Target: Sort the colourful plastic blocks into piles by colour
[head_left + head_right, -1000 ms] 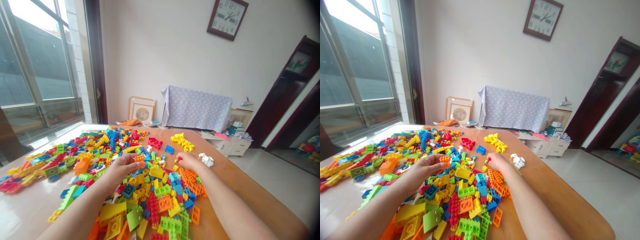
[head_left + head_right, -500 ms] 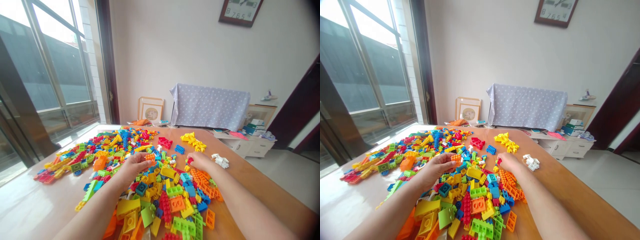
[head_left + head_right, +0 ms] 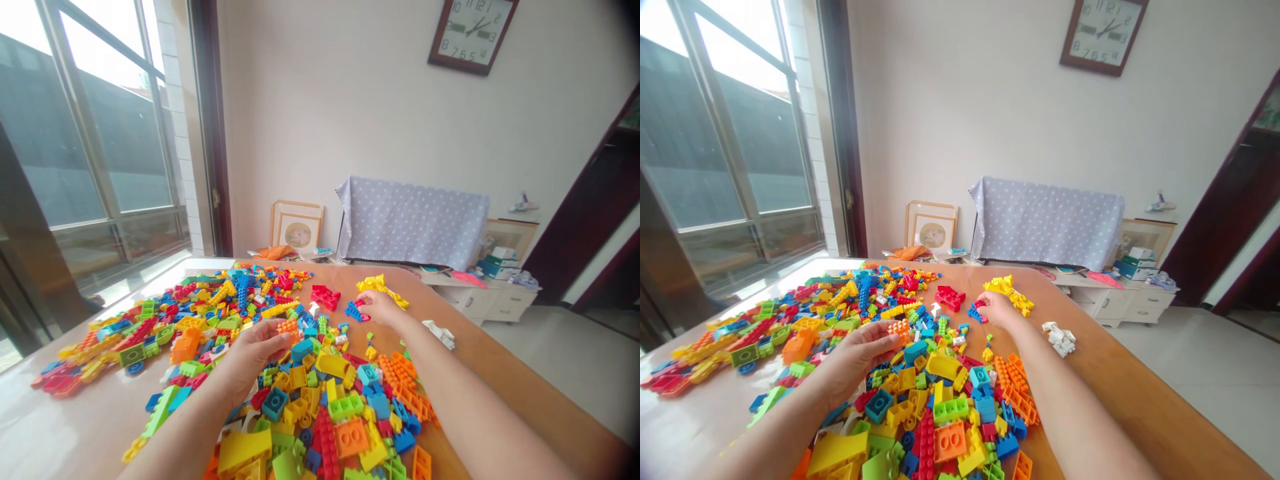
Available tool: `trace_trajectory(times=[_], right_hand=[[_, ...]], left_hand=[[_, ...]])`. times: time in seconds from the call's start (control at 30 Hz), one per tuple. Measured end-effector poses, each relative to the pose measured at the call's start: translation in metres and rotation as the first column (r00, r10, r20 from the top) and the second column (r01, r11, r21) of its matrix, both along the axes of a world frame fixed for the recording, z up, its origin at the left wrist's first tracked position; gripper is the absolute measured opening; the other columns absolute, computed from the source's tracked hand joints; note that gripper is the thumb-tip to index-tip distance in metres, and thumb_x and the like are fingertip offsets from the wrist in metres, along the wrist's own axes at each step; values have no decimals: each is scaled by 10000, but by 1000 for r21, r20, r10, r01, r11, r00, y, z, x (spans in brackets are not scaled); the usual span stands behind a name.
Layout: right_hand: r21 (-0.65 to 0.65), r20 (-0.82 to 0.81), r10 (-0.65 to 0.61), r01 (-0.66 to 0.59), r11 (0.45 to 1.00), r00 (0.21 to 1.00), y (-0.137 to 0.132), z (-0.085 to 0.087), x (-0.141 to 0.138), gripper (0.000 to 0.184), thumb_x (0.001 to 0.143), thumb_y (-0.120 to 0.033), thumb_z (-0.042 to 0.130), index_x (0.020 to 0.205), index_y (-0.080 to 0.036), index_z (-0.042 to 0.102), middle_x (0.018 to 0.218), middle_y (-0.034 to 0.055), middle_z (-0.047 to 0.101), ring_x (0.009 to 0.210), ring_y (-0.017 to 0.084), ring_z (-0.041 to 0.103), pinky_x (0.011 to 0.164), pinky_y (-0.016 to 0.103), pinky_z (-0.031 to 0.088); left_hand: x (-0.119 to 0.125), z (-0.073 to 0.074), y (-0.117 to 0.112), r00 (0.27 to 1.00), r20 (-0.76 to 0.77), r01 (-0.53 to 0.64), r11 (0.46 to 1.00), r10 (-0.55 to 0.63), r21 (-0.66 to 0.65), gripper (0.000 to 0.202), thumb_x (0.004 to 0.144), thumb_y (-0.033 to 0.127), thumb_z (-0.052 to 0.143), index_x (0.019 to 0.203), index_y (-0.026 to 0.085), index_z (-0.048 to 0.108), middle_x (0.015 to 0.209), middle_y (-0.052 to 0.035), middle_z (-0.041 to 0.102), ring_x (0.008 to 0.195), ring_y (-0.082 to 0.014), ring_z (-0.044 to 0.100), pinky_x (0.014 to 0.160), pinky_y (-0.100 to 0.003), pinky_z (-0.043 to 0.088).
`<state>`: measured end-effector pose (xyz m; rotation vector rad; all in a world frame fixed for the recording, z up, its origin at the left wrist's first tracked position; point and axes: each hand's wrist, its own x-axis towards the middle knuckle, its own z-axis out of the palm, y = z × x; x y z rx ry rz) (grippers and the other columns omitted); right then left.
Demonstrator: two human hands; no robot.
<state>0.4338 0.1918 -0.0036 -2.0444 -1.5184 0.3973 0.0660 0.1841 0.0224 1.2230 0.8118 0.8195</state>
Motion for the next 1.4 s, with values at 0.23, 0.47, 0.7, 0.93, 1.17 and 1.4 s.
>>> trace_trajectory(times=[0.23,0.47,0.7,0.93,1.17,1.4], right_hand=[[4,15,-43,43,999,999,76,-2,-13,299,830,-166,665,1120,-229,705,876,5,753,736,140,680,659,212,498],[-51,93,-38,42,998,995,131,-6,-20,270,784,-175,722,1046,-235,743,938,15,765,799,159,690,665,213,486],[-91,134,1,11,996,991,147,-19,-27,358,826,-274,735,1183,-245,722,1113,47,759,935,186,711,761,232,510],[-107,210,85,-63,992,974,132,-13,-35,559,834,-509,723,1330,-259,658,1280,79,693,1138,235,649,912,272,477],[-134,349,83,-38,990,933,123,-14,-60,580,756,-523,773,1280,-292,681,1222,96,666,1034,252,660,859,297,468],[-119,418,15,38,992,908,141,-16,-66,492,807,-498,724,1241,-270,689,1208,109,688,1080,253,651,882,297,463]], left_hand=[[2,0,1,999,-41,8,998,-6,60,539,655,508,859,1062,180,724,977,-91,758,889,-241,697,753,-315,519],[3,-8,4,998,-54,15,999,-13,28,588,686,523,839,1158,200,701,1015,-82,758,932,-244,686,800,-331,512],[2,-16,13,998,-53,21,1000,-20,9,623,650,555,857,1150,212,713,1016,-85,753,932,-257,692,765,-324,523],[3,-10,8,998,-63,10,1000,-9,11,593,664,542,848,1137,214,702,977,-63,754,900,-247,685,782,-331,517],[2,-11,8,997,-79,13,1000,-12,20,637,672,556,838,1182,208,684,995,-86,755,912,-260,681,786,-349,503],[3,-8,8,997,-82,12,1000,-11,3,638,662,552,845,1175,210,682,1009,-74,745,962,-265,673,799,-331,497]])
